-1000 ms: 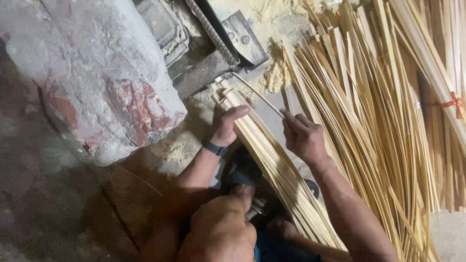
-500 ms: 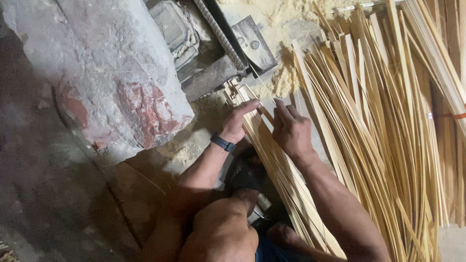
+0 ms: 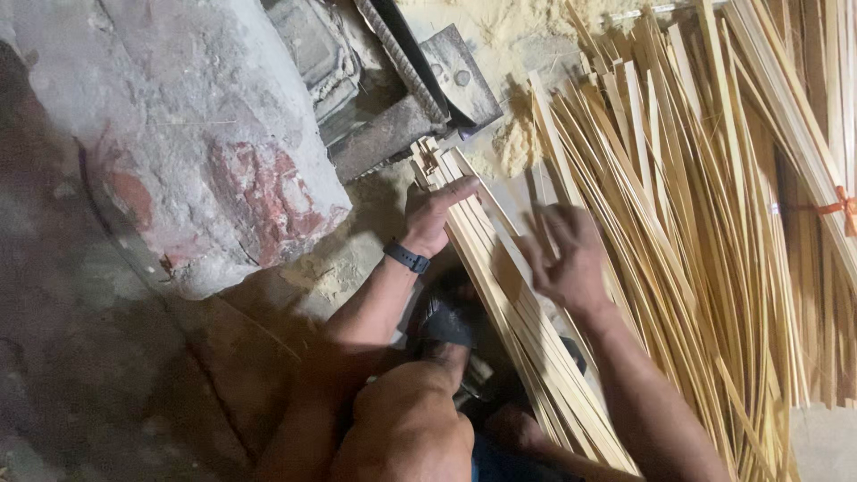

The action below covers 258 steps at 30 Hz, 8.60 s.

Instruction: The person feeds thin wooden sticks into a stationary blade machine to shave their edges. They handle the sticks by hand, feeding them one by one or in small groups, and collect the finished pieces into a bundle.

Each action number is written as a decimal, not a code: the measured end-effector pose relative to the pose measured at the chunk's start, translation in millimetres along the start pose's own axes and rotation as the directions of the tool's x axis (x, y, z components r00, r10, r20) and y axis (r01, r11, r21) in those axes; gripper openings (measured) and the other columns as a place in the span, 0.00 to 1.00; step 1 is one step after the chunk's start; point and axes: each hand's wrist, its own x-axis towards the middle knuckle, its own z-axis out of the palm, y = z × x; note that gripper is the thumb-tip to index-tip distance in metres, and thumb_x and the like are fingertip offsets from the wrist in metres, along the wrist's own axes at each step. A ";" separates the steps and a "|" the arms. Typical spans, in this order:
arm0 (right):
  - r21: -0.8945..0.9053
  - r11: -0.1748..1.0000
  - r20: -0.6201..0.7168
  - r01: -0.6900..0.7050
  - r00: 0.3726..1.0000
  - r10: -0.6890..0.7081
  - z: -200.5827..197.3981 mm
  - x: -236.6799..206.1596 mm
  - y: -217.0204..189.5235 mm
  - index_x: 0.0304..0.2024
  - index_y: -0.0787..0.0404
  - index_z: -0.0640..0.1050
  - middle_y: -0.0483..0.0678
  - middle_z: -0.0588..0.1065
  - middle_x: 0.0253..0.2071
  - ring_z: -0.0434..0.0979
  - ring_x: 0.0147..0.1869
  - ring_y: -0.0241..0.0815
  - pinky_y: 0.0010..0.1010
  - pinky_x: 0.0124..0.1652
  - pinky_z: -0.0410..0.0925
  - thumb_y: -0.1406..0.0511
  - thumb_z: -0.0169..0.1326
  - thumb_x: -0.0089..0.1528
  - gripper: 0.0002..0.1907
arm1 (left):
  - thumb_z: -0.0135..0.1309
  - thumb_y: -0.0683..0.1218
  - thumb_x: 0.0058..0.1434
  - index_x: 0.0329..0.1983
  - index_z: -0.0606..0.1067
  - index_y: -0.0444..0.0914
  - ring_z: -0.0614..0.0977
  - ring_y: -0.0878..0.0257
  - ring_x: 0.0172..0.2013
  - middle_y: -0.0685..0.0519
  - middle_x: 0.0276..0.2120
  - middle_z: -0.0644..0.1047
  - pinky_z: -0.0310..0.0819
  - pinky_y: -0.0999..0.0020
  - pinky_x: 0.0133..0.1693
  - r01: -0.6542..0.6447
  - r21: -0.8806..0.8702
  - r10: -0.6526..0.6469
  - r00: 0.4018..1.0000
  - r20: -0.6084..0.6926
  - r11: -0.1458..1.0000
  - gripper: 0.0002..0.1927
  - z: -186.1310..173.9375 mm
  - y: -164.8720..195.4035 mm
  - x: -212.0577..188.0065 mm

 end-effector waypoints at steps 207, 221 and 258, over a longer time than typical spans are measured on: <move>0.448 0.861 0.145 -0.241 0.970 0.196 31.2 0.9 -5.9 0.43 0.63 0.84 0.53 0.82 0.39 0.85 0.40 0.42 0.29 0.35 0.80 0.67 0.61 0.64 0.07 | 0.73 0.48 0.53 0.50 0.80 0.33 0.75 0.50 0.56 0.42 0.52 0.78 0.64 0.52 0.63 -0.050 -0.105 0.048 0.999 -0.026 0.993 0.24 -15.3 -6.2 0.6; 0.275 0.958 -0.105 -0.075 0.989 0.108 62.2 60.0 -22.8 0.38 0.64 0.78 0.50 0.76 0.34 0.77 0.31 0.41 0.32 0.27 0.71 0.77 0.57 0.64 0.04 | 0.57 0.55 0.64 0.61 0.75 0.38 0.77 0.59 0.58 0.49 0.58 0.77 0.71 0.62 0.61 -0.093 -0.032 0.093 0.996 -0.003 0.995 0.26 -30.3 -30.4 16.9; 0.233 0.960 -0.057 -0.157 0.983 0.174 34.6 44.8 -21.1 0.46 0.69 0.83 0.54 0.79 0.34 0.81 0.30 0.44 0.32 0.25 0.71 0.74 0.61 0.64 0.08 | 0.65 0.52 0.54 0.48 0.80 0.39 0.79 0.65 0.53 0.54 0.48 0.82 0.71 0.65 0.58 -0.055 0.009 0.055 0.998 -0.012 0.998 0.20 -17.7 -11.9 1.1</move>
